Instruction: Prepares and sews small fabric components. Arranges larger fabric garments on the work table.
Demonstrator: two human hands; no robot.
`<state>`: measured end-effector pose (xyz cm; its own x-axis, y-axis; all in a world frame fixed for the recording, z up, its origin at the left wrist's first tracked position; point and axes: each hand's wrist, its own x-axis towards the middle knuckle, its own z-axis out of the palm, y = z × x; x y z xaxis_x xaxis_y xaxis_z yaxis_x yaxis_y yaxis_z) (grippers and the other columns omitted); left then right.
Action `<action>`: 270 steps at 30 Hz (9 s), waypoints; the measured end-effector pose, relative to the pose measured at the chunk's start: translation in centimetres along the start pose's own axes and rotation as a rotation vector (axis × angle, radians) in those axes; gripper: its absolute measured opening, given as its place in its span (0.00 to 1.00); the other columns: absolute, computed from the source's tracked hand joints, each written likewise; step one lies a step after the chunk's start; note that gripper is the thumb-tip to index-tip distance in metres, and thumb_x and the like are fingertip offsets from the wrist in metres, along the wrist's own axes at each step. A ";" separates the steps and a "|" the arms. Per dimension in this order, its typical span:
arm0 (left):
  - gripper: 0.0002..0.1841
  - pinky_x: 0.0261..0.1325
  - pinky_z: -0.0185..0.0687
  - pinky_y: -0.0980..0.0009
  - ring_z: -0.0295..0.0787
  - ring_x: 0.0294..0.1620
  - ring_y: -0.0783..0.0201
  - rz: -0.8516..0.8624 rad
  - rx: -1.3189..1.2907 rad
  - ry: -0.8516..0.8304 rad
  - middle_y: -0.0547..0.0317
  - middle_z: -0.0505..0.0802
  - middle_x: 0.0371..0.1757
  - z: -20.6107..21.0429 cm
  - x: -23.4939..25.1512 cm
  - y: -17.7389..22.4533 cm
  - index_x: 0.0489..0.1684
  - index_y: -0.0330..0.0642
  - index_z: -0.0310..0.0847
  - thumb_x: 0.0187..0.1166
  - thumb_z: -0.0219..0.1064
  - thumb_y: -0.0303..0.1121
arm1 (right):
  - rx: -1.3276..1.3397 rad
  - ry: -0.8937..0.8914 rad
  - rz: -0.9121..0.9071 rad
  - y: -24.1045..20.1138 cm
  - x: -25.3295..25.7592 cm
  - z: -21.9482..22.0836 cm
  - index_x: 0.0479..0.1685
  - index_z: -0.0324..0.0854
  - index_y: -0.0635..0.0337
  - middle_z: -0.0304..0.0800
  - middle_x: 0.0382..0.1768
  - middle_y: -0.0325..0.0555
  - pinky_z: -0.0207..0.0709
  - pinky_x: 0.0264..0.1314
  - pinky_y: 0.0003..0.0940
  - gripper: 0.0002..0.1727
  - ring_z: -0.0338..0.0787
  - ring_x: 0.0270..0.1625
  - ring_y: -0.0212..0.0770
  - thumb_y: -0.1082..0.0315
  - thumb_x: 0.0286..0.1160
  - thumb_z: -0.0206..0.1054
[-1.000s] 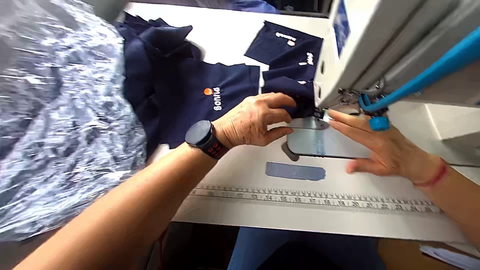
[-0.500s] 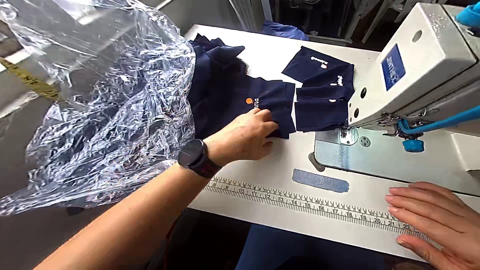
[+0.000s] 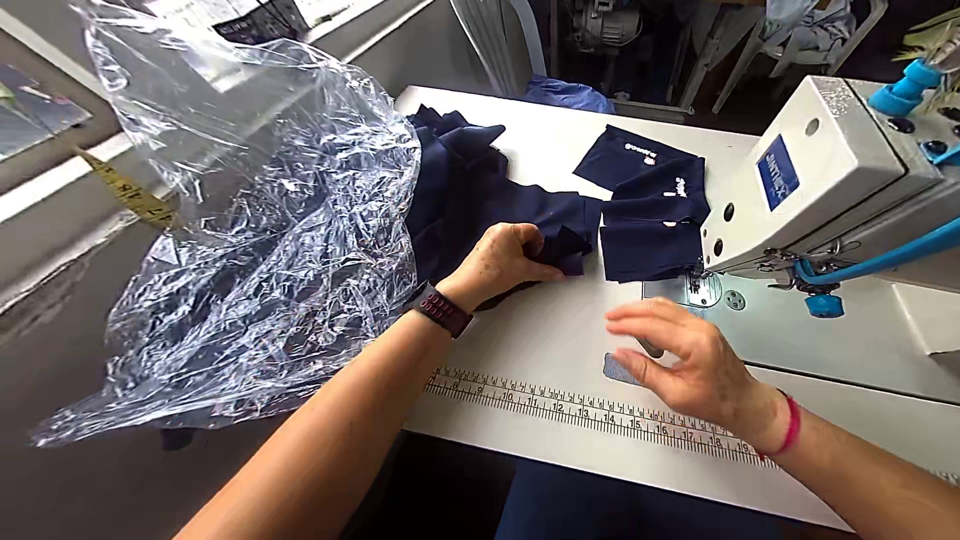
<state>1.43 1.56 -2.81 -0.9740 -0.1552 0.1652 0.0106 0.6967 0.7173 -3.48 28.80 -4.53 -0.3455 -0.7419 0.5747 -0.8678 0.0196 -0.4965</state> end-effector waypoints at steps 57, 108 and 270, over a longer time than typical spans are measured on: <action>0.10 0.34 0.92 0.74 0.94 0.28 0.69 -0.305 -0.854 -0.154 0.56 0.97 0.31 10.3 -5.3 10.3 0.38 0.38 0.92 0.76 0.66 0.15 | 0.738 0.431 0.920 -0.5 -10.5 -10.8 0.36 0.93 0.61 0.96 0.30 0.38 0.88 0.38 0.23 0.09 0.92 0.32 0.27 0.83 0.71 0.70; 0.05 0.28 0.89 0.79 0.91 0.23 0.76 -0.249 -0.491 -0.261 0.64 0.96 0.27 9.6 -2.1 10.6 0.38 0.36 0.92 0.78 0.68 0.20 | 0.582 0.219 1.066 1.3 -8.7 -13.4 0.36 0.92 0.64 0.93 0.22 0.37 0.88 0.32 0.22 0.07 0.91 0.22 0.27 0.77 0.78 0.68; 0.52 0.88 0.53 0.42 0.64 0.90 0.49 0.845 0.357 -0.353 0.46 0.74 0.87 12.6 -5.1 6.3 0.82 0.55 0.77 0.66 0.42 0.84 | -0.624 0.080 0.209 -3.1 -11.4 -3.8 0.27 0.88 0.57 0.87 0.30 0.46 0.68 0.38 0.40 0.14 0.84 0.37 0.48 0.58 0.70 0.64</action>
<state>3.66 15.56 -7.65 -0.6897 0.6694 0.2761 0.7224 0.6619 0.2000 1.80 39.76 -7.08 -0.5335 -0.6288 0.5657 -0.8154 0.5602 -0.1463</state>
